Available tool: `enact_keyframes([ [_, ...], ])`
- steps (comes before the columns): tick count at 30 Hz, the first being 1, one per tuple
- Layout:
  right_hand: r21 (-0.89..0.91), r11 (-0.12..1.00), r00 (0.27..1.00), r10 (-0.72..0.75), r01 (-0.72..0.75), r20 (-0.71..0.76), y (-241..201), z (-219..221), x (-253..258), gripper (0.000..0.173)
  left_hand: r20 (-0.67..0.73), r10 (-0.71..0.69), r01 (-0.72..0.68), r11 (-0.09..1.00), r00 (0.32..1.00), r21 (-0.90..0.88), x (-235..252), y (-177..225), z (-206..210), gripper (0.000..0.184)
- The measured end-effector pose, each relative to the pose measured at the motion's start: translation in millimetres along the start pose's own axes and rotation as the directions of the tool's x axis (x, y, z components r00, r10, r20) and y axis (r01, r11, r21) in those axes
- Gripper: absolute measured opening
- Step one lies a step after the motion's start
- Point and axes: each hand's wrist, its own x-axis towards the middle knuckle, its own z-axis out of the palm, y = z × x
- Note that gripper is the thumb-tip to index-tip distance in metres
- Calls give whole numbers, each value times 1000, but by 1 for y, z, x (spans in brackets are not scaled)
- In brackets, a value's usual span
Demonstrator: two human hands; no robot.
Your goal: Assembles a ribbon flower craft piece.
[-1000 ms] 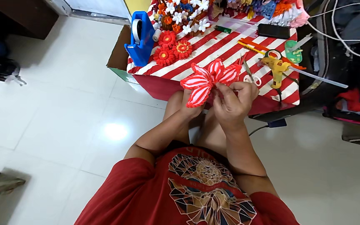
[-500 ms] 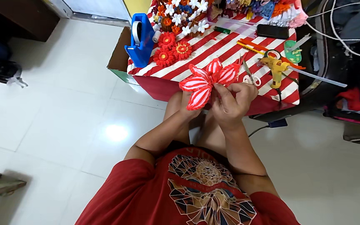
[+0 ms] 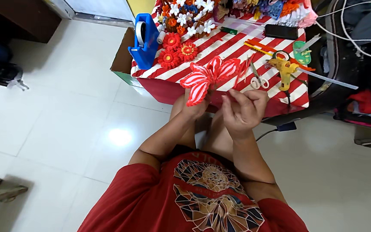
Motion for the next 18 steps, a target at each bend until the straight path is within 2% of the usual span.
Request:
enact_keyframes([
  [3,12,993,993,119,-119,17,12,-10,-5,16,35,-7,12,990,999,-138,2,2,4,18],
  [10,-69,928,930,365,-366,-31,56,-28,-21,21,29,17,-10,976,999,-217,8,1,2,16],
  [12,-148,868,878,478,-474,-9,67,-32,-24,24,30,-3,9,980,1000,-200,6,3,1,15],
  [15,-285,725,749,662,-627,37,91,-42,-23,36,32,9,0,967,999,-254,9,2,1,17],
  [16,-318,680,714,700,-661,11,100,-46,-21,42,38,15,-5,962,999,-274,11,1,1,17],
  [18,-382,577,662,736,-722,-142,120,-50,-13,57,43,10,3,958,999,-287,12,0,1,18],
])
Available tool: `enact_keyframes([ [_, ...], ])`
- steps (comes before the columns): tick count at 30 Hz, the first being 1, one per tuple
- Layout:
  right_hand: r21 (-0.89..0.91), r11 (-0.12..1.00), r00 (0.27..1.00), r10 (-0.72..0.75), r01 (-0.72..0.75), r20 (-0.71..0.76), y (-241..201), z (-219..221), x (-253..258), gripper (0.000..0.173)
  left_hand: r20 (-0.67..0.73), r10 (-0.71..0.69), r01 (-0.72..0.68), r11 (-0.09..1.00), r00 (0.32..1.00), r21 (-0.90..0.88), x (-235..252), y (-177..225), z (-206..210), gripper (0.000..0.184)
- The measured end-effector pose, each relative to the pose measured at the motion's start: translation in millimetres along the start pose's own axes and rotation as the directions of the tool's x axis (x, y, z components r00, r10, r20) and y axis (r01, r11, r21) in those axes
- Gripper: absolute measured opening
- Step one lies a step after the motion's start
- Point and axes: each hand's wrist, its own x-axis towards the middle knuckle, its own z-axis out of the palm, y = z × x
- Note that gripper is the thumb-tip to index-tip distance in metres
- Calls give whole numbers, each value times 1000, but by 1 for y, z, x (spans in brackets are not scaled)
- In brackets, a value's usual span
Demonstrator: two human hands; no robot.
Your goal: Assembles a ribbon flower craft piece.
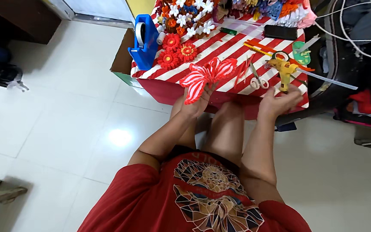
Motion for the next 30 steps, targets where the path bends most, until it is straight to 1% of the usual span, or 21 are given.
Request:
enact_keyframes([
  [1,-53,997,997,54,-57,-56,4,2,12,63,-6,-9,9,1000,1000,2,0,0,-1,18],
  [2,-110,987,992,107,-114,-70,8,5,25,69,-16,-19,19,1000,1000,5,0,0,-1,17],
  [3,-164,974,988,152,-156,-37,12,7,37,72,-30,-31,31,999,999,14,0,-1,-2,17],
  [4,-195,966,983,181,-172,30,16,8,49,71,-44,-43,45,999,998,28,-1,-1,-1,16],
  [5,-215,961,974,200,-174,108,19,10,60,67,-55,-60,62,997,997,42,-2,-1,0,16],
  [7,-259,954,955,206,-148,213,27,16,76,56,-68,-87,91,995,994,47,-3,-1,1,16],
  [10,-296,951,944,174,-87,282,32,17,88,50,-58,-88,89,996,994,2,-1,-6,-2,16],
  [12,-202,977,948,128,-70,291,28,10,87,51,-67,-106,107,994,992,13,-1,-5,1,16],
  [14,-23,999,959,53,-49,277,24,0,78,53,-77,-111,111,994,991,0,2,-6,1,17],
  [15,105,994,962,-8,-22,273,20,-6,69,52,-88,-120,121,993,989,4,2,-6,1,17],
  [17,374,927,946,-133,14,295,10,-23,48,47,-109,-146,150,988,983,26,2,-6,1,17],
  [18,503,864,933,-197,20,300,3,-33,38,43,-107,-148,151,988,983,23,4,-7,0,17],
  [19,606,795,915,-262,24,307,-3,-42,28,38,-97,-147,151,988,984,27,5,-9,-1,18],
  [20,670,742,892,-326,35,314,-8,-50,20,34,-90,-146,150,988,985,33,6,-10,-2,18],
  [22,719,691,837,-433,70,335,-17,-61,3,28,-76,-145,147,989,987,32,7,-13,-2,20],
  [24,710,695,775,-507,109,377,-25,-67,-13,25,-113,-143,147,989,983,28,9,-15,2,21],
  [26,675,725,733,-532,137,423,-29,-67,-27,24,-130,-133,139,990,983,33,9,-18,5,21],
  [28,626,759,713,-538,177,451,-30,-65,-38,25,-110,-125,131,990,986,46,10,-19,6,19],
  [30,594,774,707,-546,220,450,-31,-62,-45,29,-99,-123,128,990,988,53,9,-20,6,17],
])
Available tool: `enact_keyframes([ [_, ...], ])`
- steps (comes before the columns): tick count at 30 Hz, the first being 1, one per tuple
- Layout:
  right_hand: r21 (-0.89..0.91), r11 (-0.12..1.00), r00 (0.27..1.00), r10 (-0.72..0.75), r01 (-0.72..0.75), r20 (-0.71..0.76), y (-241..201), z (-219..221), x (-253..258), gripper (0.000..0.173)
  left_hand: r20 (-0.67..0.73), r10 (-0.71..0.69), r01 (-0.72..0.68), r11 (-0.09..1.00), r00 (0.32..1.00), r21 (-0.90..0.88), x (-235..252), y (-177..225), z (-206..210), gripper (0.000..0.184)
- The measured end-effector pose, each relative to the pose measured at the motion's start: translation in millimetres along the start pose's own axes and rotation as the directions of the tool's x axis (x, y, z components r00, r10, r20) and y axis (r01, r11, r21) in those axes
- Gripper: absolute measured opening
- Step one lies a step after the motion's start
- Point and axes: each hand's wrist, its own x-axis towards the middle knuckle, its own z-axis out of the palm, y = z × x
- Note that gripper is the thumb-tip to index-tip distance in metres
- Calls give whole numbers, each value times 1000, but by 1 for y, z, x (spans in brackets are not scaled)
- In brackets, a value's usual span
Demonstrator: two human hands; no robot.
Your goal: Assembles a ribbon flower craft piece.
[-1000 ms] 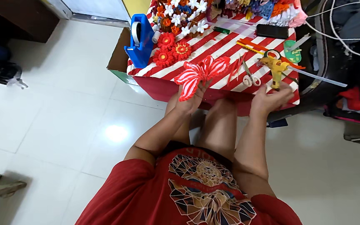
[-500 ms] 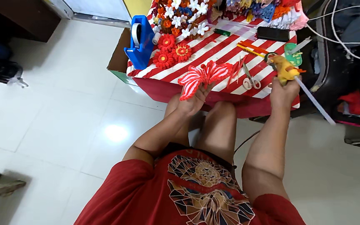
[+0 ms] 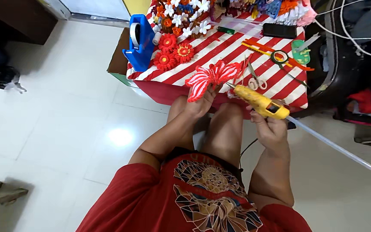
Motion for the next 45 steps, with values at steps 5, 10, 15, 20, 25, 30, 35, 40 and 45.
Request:
enact_keyframes([
  [5,-44,999,1000,5,-5,2,-1,6,0,30,13,12,-11,1000,1000,-15,0,0,-3,16],
  [10,-87,996,1000,14,-12,24,0,8,1,33,23,8,-7,1000,1000,-22,1,1,-4,15],
  [15,-116,993,1000,-1,2,5,0,10,2,33,12,1,0,1000,1000,-28,3,0,-5,14],
  [20,-118,993,999,-21,18,-24,0,10,4,30,12,10,-9,999,1000,-46,3,1,-6,14],
  [25,-137,990,1000,-19,17,-11,-3,13,3,29,2,10,-10,1000,1000,-29,3,2,-5,14],
  [30,-169,985,999,-47,45,-5,-4,12,4,32,2,6,-6,1000,1000,-6,2,2,-6,13],
  [35,-186,982,998,-36,25,-58,-6,10,4,31,-4,25,-26,999,1000,-42,2,1,-8,16],
  [40,-182,983,998,-35,23,-59,-9,11,5,30,12,32,-32,999,999,-42,2,2,-8,17],
  [45,-168,984,998,-62,57,-28,-10,13,4,34,28,13,-12,999,1000,-36,2,3,-9,15],
])
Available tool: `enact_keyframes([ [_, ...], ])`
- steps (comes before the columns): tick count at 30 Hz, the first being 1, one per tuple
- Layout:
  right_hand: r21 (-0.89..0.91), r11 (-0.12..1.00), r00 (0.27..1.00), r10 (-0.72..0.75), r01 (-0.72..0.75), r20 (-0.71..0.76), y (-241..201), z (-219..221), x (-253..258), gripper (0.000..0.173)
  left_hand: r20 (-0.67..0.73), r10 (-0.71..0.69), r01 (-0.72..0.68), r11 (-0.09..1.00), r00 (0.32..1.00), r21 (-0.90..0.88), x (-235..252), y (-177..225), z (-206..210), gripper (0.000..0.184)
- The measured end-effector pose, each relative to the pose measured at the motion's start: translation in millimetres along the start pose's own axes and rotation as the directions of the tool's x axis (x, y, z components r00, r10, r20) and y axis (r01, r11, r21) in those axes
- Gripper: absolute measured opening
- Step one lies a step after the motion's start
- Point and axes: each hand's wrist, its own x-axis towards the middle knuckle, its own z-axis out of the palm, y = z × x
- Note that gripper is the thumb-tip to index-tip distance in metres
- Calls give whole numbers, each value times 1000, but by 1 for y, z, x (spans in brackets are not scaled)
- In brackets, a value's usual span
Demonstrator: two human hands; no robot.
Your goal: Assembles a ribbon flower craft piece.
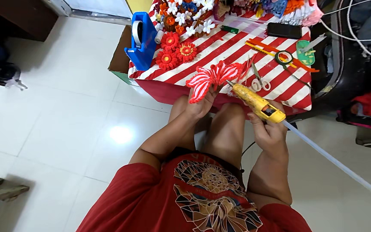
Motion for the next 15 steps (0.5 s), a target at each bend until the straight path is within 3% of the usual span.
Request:
enact_keyframes([
  [15,33,999,997,-37,34,68,-5,3,3,31,-34,50,-45,990,998,131,-3,-2,0,15],
])
